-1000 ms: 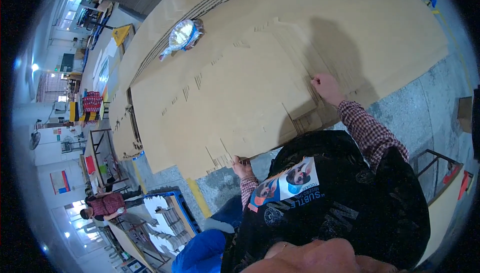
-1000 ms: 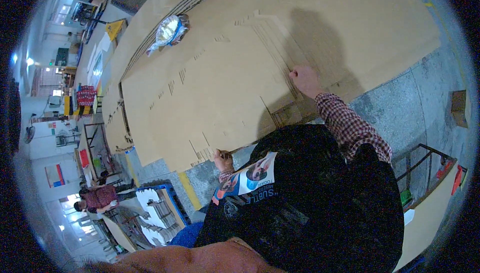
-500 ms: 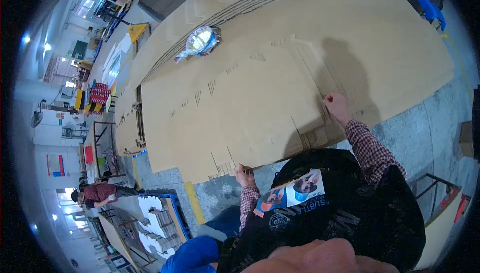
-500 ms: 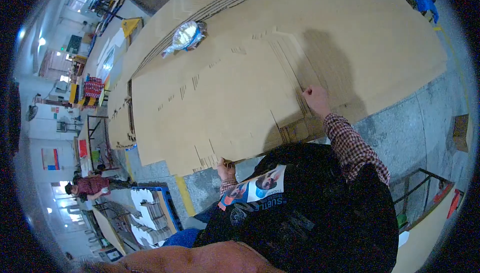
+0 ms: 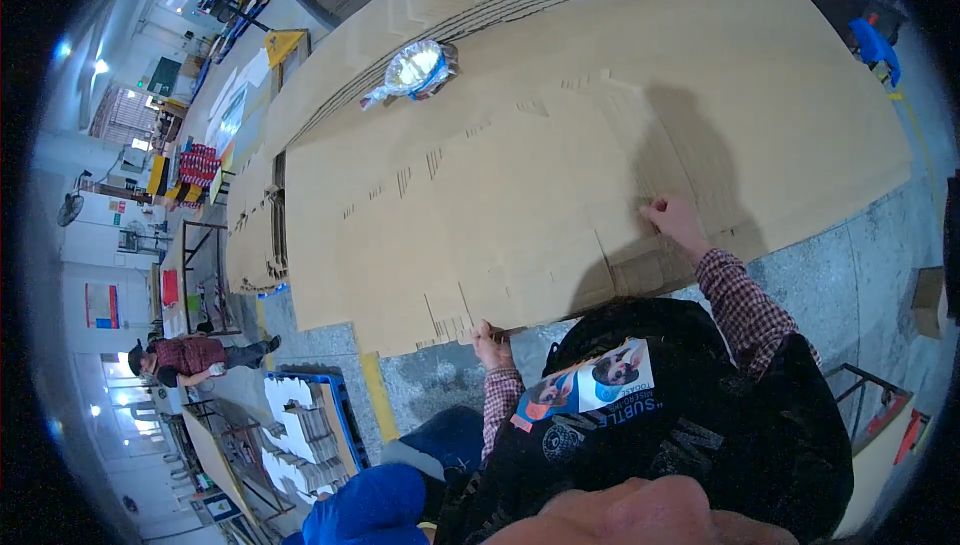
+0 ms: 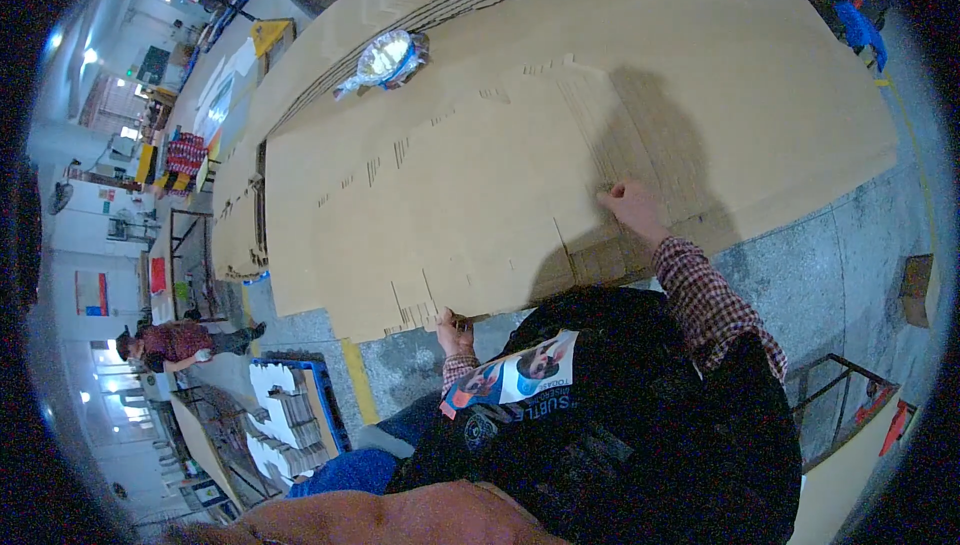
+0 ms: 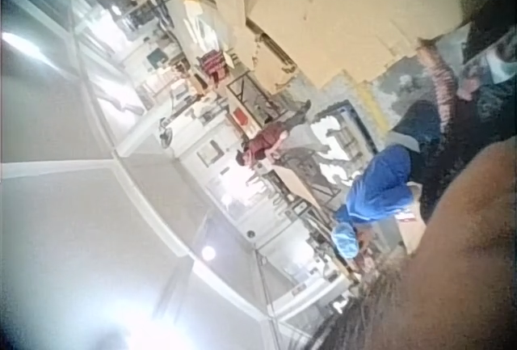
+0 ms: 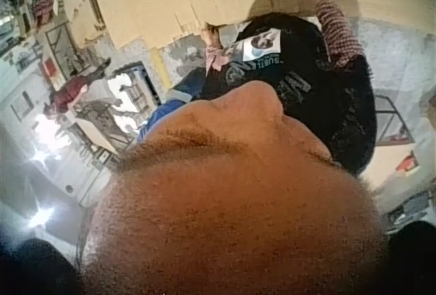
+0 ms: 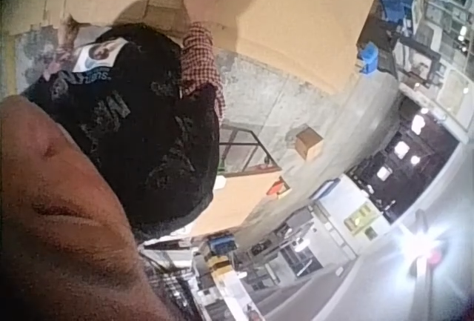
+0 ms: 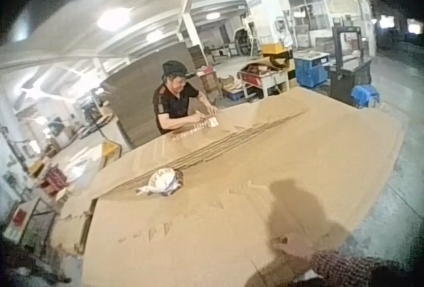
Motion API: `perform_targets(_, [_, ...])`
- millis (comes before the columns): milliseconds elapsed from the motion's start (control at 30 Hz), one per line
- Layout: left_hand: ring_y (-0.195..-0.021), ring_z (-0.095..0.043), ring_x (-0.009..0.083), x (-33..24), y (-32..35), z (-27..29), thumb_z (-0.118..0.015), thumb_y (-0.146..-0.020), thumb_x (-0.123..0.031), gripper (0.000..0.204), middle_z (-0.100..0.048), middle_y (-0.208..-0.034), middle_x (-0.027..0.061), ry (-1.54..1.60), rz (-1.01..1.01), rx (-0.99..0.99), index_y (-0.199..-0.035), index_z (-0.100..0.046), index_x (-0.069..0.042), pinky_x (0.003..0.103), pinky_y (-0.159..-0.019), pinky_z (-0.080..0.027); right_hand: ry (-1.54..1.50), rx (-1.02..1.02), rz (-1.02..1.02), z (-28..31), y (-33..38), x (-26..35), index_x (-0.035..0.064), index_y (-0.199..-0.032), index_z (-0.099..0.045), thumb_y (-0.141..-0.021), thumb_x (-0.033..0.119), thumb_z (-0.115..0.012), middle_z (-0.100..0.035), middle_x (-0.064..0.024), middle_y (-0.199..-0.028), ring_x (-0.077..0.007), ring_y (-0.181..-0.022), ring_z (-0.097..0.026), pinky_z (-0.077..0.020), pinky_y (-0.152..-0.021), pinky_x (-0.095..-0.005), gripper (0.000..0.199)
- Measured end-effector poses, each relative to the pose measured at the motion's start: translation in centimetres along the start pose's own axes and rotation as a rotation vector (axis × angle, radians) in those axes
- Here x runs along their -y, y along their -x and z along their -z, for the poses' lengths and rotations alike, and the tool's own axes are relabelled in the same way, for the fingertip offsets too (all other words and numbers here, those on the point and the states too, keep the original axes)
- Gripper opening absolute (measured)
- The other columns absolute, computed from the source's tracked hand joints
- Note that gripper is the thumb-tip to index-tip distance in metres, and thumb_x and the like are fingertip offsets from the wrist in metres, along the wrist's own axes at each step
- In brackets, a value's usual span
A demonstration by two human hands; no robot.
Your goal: Organizing and stacking large pre-cut cardboard sheets for packaging.
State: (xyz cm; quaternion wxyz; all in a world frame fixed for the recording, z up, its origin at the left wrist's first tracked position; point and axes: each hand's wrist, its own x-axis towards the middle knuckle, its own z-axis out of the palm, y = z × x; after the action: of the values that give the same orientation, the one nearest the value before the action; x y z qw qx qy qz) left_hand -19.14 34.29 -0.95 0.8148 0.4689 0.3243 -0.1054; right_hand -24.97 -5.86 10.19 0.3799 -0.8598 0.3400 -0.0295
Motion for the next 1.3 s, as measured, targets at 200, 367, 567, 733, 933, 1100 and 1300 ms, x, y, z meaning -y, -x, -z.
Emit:
perform_targets(200, [-0.072,-0.047,0.0165,0.2,0.8,-0.2,-0.053,-0.075,-0.017,0.012,-0.049,-0.078,0.0023,-0.085,-0.080,0.019,-0.085,-0.048,-0.013,0.032,-0.056,-0.038,-0.710,0.169,-0.329,-0.1,-0.7,-0.5,0.0044,-0.068,-0.053,-0.075,0.027,-0.055,-0.049,-0.0015,-0.062,-0.0083,-0.057,-0.047,-0.0373,-0.046,-0.0230,0.023])
perform_targets(367, [-0.065,-0.046,0.0148,-0.1,0.3,0.2,-0.054,-0.076,-0.016,0.012,-0.047,-0.073,0.0009,-0.026,-0.025,-0.031,-0.086,-0.048,-0.013,0.029,-0.055,-0.040,0.027,-0.030,0.117,-1.5,-2.0,-1.6,0.0025,-0.075,-0.052,-0.078,0.028,-0.046,-0.053,-0.0156,-0.070,-0.0297,-0.068,-0.052,-0.0400,-0.061,-0.0383,0.026])
perform_targets(567, [-0.064,-0.043,0.0138,-0.3,1.2,-0.6,-0.055,-0.074,-0.018,0.010,-0.045,-0.072,-0.0003,-0.056,-0.038,-0.054,-0.079,-0.046,-0.016,0.028,-0.052,-0.038,0.137,-0.075,0.132,-2.0,-1.8,-1.5,0.0023,-0.074,-0.052,-0.076,0.026,-0.048,-0.054,-0.0169,-0.072,-0.0327,-0.070,-0.052,-0.0400,-0.062,-0.0413,0.024])
perform_targets(733, [-0.062,-0.044,0.0137,-0.2,-0.1,1.2,-0.052,-0.077,-0.015,0.012,-0.046,-0.071,0.0009,-0.059,-0.022,-0.012,-0.088,-0.048,-0.012,0.028,-0.055,-0.041,0.092,-0.064,0.159,-1.8,-1.6,-1.1,0.0020,-0.074,-0.052,-0.076,0.024,-0.049,-0.055,-0.0161,-0.071,-0.0317,-0.070,-0.052,-0.0407,-0.062,-0.0396,0.023])
perform_targets(933, [-0.070,-0.047,0.0167,-0.9,0.6,-1.0,-0.053,-0.077,-0.016,0.020,-0.048,-0.082,0.0042,0.001,-0.032,-0.135,-0.095,-0.048,-0.011,0.029,-0.057,-0.041,-0.141,-0.083,0.091,-1.1,-1.0,-1.3,0.0017,-0.075,-0.056,-0.072,0.021,-0.054,-0.057,-0.0130,-0.073,-0.0279,-0.070,-0.054,-0.0418,-0.063,-0.0366,0.020])
perform_targets(1100, [-0.065,-0.047,0.0118,-0.9,-0.3,0.6,-0.054,-0.076,-0.014,0.007,-0.050,-0.073,-0.0009,-0.086,-0.117,0.047,-0.082,-0.050,-0.013,0.026,-0.055,-0.040,-0.080,-0.040,0.125,-1.4,-0.1,-0.9,0.0015,-0.077,-0.058,-0.069,0.020,-0.057,-0.058,-0.0132,-0.074,-0.0267,-0.071,-0.055,-0.0425,-0.064,-0.0347,0.021])
perform_targets(1300, [-0.063,-0.047,0.0114,-0.8,-0.3,0.3,-0.054,-0.075,-0.012,0.005,-0.051,-0.072,-0.0021,-0.070,-0.066,-0.003,-0.078,-0.050,-0.013,0.025,-0.053,-0.039,-0.138,-0.023,-0.009,-1.5,0.2,-0.5,0.0017,-0.074,-0.060,-0.069,0.022,-0.056,-0.058,-0.0138,-0.072,-0.0244,-0.073,-0.057,-0.0432,-0.065,-0.0330,0.022])
